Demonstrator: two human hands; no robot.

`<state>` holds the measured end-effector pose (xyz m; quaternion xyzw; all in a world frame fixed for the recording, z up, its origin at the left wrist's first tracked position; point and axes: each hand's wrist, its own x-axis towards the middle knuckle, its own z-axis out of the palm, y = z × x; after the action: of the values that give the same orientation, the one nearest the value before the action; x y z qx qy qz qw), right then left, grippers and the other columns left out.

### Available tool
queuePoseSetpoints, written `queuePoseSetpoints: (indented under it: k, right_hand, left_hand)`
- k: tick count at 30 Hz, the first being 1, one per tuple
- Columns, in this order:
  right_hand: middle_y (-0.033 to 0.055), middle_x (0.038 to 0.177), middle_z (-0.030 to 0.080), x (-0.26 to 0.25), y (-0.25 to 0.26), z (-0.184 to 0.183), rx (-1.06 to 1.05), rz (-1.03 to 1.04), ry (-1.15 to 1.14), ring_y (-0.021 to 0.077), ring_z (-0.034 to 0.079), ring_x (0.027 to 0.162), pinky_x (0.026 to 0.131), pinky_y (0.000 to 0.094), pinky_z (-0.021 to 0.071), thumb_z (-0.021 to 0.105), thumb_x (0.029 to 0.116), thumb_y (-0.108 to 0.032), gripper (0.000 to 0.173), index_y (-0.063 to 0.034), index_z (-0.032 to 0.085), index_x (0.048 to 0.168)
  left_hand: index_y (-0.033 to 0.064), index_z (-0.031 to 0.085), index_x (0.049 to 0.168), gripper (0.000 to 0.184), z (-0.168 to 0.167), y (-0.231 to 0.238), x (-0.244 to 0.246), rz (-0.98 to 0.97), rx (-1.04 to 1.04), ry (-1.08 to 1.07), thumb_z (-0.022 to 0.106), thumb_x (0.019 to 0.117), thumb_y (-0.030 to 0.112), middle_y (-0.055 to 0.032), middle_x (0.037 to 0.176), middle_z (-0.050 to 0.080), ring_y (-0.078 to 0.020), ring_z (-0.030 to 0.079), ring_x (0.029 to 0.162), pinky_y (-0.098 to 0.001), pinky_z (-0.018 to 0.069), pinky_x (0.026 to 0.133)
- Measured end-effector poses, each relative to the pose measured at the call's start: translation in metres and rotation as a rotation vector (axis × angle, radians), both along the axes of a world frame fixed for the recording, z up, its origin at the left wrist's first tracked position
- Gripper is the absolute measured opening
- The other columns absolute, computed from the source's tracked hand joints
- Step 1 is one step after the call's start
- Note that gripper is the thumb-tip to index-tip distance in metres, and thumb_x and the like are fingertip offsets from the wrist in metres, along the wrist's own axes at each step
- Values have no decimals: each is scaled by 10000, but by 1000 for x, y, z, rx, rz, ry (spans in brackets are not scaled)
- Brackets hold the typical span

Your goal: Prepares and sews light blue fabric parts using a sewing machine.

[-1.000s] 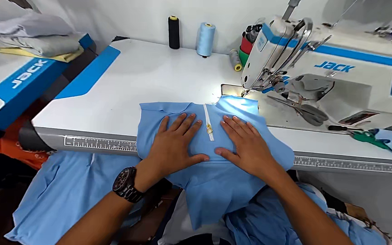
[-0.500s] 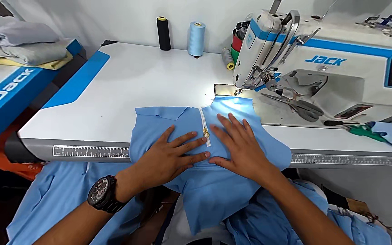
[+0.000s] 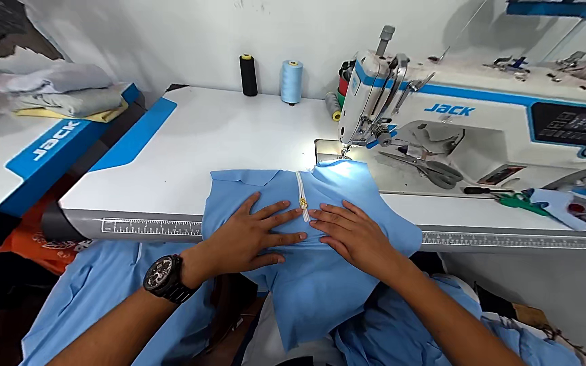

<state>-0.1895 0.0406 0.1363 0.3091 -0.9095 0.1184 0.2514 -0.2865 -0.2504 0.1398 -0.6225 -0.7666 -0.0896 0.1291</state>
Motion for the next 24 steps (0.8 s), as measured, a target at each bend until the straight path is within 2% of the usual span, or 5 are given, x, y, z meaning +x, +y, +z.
queuePoseSetpoints:
  k: [5, 9, 13, 18, 24]
  right_hand:
    - [2, 1185, 719, 45, -9, -22, -111, -152, 202, 189, 656, 1141, 978, 426, 527, 575, 1040, -276, 235, -196, 733, 1195]
    - [32, 804, 718, 129, 28, -60, -432, -575, -119, 149, 698, 717, 632, 361, 605, 702, 930, -419, 341, -83, 749, 897]
    - [243, 1531, 477, 128, 73, -139, -585, -744, -739, 448, 460, 1397, 1134, 653, 372, 837, 745, -548, 1010, -63, 452, 1543]
    - [101, 1030, 739, 86, 28, -143, -637, -262, -777, 186, 684, 1033, 959, 411, 544, 712, 940, -274, 229, -53, 774, 936]
    - [-64, 1081, 751, 87, 1, -60, -1492, 286, -594, 71, 700, 1026, 921, 308, 588, 673, 957, -451, 243, -269, 758, 1094]
  left_hand:
    - [211, 711, 1289, 365, 9, -21, 14, 28, 369, -233, 505, 1061, 409, 8, 1435, 608, -173, 499, 1405, -537, 353, 1210]
    - [153, 727, 752, 436, -1, -117, 45, 624, 194, -428, 569, 993, 480, 29, 694, 661, -121, 642, 657, -405, 553, 620]
    - [29, 526, 1469, 842, -99, -128, 35, 806, -115, -974, 839, 822, 468, -223, 1460, 549, -376, 501, 1385, -590, 373, 1171]
    - [-4, 697, 1207, 376, -118, -67, 56, 460, 234, -1165, 687, 972, 289, -138, 1181, 718, -187, 662, 1151, -428, 500, 1069]
    - [248, 690, 1225, 394, -26, -114, 71, 58, 1099, -1613, 706, 918, 494, 24, 1134, 747, -97, 704, 1052, -317, 591, 917]
